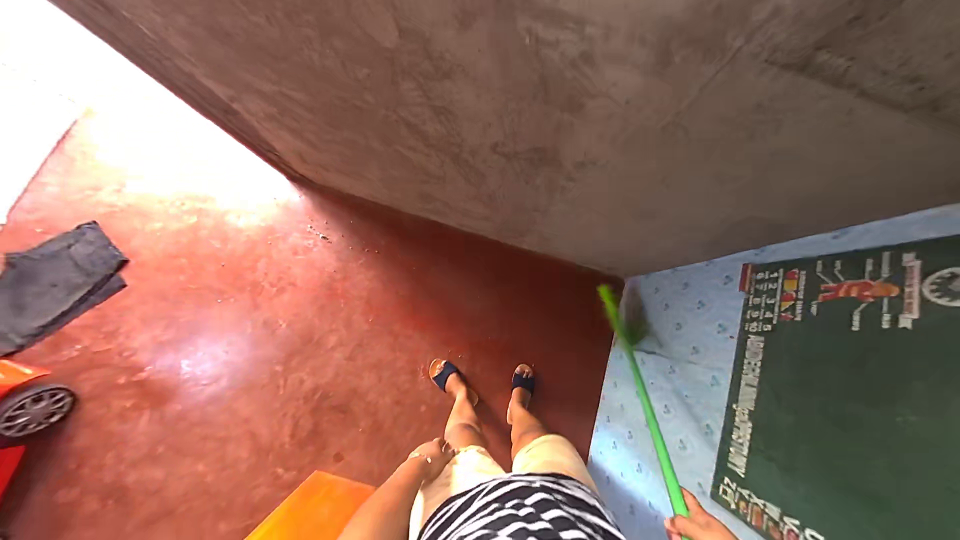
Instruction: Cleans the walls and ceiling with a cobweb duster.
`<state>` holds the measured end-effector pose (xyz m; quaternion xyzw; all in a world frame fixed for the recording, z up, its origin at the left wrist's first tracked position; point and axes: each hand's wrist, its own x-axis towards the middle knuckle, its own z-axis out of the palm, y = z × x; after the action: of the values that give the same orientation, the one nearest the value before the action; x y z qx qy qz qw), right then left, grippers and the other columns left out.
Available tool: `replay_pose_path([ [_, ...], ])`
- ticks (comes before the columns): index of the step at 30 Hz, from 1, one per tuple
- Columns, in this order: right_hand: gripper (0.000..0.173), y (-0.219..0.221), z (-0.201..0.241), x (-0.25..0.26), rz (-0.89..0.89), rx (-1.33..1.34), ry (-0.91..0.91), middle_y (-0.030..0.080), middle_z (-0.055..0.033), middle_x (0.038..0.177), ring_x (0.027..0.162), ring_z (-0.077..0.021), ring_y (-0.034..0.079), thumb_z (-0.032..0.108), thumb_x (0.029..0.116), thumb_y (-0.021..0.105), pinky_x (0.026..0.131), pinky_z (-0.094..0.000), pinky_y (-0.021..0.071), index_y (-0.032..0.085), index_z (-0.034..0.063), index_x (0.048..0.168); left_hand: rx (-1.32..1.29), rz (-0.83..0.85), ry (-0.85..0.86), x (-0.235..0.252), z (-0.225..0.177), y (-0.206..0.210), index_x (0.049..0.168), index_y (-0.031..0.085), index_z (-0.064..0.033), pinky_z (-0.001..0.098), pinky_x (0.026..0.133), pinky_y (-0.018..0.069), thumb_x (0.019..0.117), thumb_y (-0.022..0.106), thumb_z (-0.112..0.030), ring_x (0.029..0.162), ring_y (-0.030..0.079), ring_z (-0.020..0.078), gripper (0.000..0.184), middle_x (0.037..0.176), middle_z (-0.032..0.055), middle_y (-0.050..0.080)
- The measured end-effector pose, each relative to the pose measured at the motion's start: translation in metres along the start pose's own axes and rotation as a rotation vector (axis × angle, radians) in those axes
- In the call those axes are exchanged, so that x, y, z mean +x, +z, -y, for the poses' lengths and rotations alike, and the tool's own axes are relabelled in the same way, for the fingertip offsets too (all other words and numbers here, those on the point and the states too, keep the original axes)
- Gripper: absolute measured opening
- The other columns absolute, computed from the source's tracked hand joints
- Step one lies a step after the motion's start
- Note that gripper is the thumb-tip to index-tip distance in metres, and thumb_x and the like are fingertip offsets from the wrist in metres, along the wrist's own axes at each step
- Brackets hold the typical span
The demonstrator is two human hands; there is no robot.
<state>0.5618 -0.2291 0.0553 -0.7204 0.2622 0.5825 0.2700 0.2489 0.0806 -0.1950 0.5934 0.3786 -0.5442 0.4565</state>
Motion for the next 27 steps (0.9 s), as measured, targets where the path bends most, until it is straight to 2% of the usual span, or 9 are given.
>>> replay_pose_path([
  [3, 0.037, 0.004, -0.032, 0.053, -0.069, 0.177, 0.066, 0.045, -0.0004, 0.07, 0.048, -0.0096, 0.048, 0.0, 0.1008, 0.044, 0.044, -0.0266, 0.0461, 0.033, 0.0113, 0.134, -0.005, -0.038, -0.02, -0.01, 0.002, 0.015, 0.147, 0.052, -0.0104, 0.0607, 0.113, 0.0393, 0.1091, 0.037, -0.049, 0.137, 0.053, 0.0379, 0.057, 0.143, 0.0214, 0.058],
  [7, 0.004, 0.084, 0.017, 0.103, 0.156, 0.043, -0.005, 0.044, 0.0021, 0.063, 0.047, -0.0075, 0.043, 0.005, 0.1034, 0.043, 0.046, -0.0236, 0.0423, 0.045, 0.0077, 0.105, -0.034, -0.113, -0.071, -0.03, -0.01, 0.037, 0.152, 0.048, -0.0119, 0.0612, 0.113, 0.0394, 0.1109, 0.034, -0.042, 0.138, 0.051, 0.0402, 0.053, 0.148, 0.0222, 0.054],
  [12, 0.006, 0.212, 0.1, 0.116, 0.476, -0.123, -0.054, 0.042, 0.002, 0.065, 0.046, -0.0059, 0.041, 0.005, 0.1032, 0.042, 0.044, -0.0208, 0.04, 0.046, 0.0071, 0.108, -0.161, -0.2, -0.046, -0.056, -0.012, 0.054, 0.156, 0.043, -0.0116, 0.0593, 0.116, 0.0376, 0.1102, 0.039, -0.036, 0.14, 0.049, 0.041, 0.052, 0.151, 0.0245, 0.049],
  [14, 0.024, 0.228, 0.119, 0.127, 0.493, -0.068, -0.073, 0.041, 0.0022, 0.068, 0.045, -0.0042, 0.039, 0.004, 0.1033, 0.043, 0.041, -0.018, 0.037, 0.044, 0.0075, 0.127, -0.247, -0.225, 0.013, -0.069, -0.007, 0.054, 0.157, 0.041, -0.0109, 0.0595, 0.116, 0.0372, 0.1081, 0.047, -0.035, 0.139, 0.049, 0.0416, 0.055, 0.15, 0.0258, 0.049],
  [16, 0.048, 0.218, 0.127, 0.125, 0.518, -0.116, -0.163, 0.046, 0.001, 0.076, 0.049, -0.0047, 0.041, 0.004, 0.1041, 0.045, 0.043, -0.0188, 0.0369, 0.036, 0.012, 0.15, -0.366, -0.279, 0.078, -0.086, 0.005, 0.046, 0.156, 0.041, -0.0091, 0.0588, 0.117, 0.0361, 0.1062, 0.053, -0.032, 0.14, 0.049, 0.0399, 0.056, 0.15, 0.0243, 0.051],
  [18, 0.059, 0.183, 0.117, 0.109, 0.496, -0.274, -0.265, 0.051, -0.0002, 0.081, 0.051, -0.0062, 0.042, 0.007, 0.105, 0.045, 0.044, -0.0216, 0.0378, 0.027, 0.0174, 0.16, -0.497, -0.352, 0.101, -0.1, 0.028, 0.041, 0.154, 0.043, -0.0055, 0.0563, 0.119, 0.0343, 0.1072, 0.052, -0.026, 0.142, 0.048, 0.0375, 0.052, 0.151, 0.0221, 0.051],
  [23, 0.07, 0.071, 0.029, 0.023, 0.156, -0.466, -0.217, 0.049, -0.0023, 0.075, 0.047, -0.0095, 0.044, 0.003, 0.103, 0.044, 0.042, -0.027, 0.042, 0.013, 0.0156, 0.164, -0.633, -0.428, -0.101, -0.115, 0.124, 0.057, 0.153, 0.046, -0.0053, 0.0614, 0.117, 0.0342, 0.1078, 0.051, -0.027, 0.14, 0.048, 0.0416, 0.05, 0.149, 0.0241, 0.052],
  [25, 0.074, 0.054, -0.011, -0.018, 0.008, -0.521, -0.128, 0.05, -0.0043, 0.075, 0.047, -0.0107, 0.047, 0.0, 0.1009, 0.047, 0.043, -0.0289, 0.0448, 0.009, 0.0125, 0.164, -0.622, -0.408, -0.205, -0.129, 0.156, 0.076, 0.154, 0.044, -0.0057, 0.0625, 0.117, 0.0328, 0.1085, 0.05, -0.029, 0.142, 0.046, 0.0432, 0.051, 0.151, 0.0257, 0.05],
  [27, 0.071, 0.051, -0.041, -0.035, -0.077, -0.399, -0.085, 0.049, -0.0045, 0.075, 0.05, -0.0098, 0.047, -0.001, 0.1, 0.05, 0.047, -0.0277, 0.0441, 0.015, 0.0082, 0.161, -0.635, -0.402, -0.295, -0.146, 0.181, 0.1, 0.153, 0.045, -0.0043, 0.0629, 0.117, 0.0317, 0.1078, 0.051, -0.03, 0.142, 0.045, 0.0445, 0.052, 0.151, 0.0276, 0.049],
])
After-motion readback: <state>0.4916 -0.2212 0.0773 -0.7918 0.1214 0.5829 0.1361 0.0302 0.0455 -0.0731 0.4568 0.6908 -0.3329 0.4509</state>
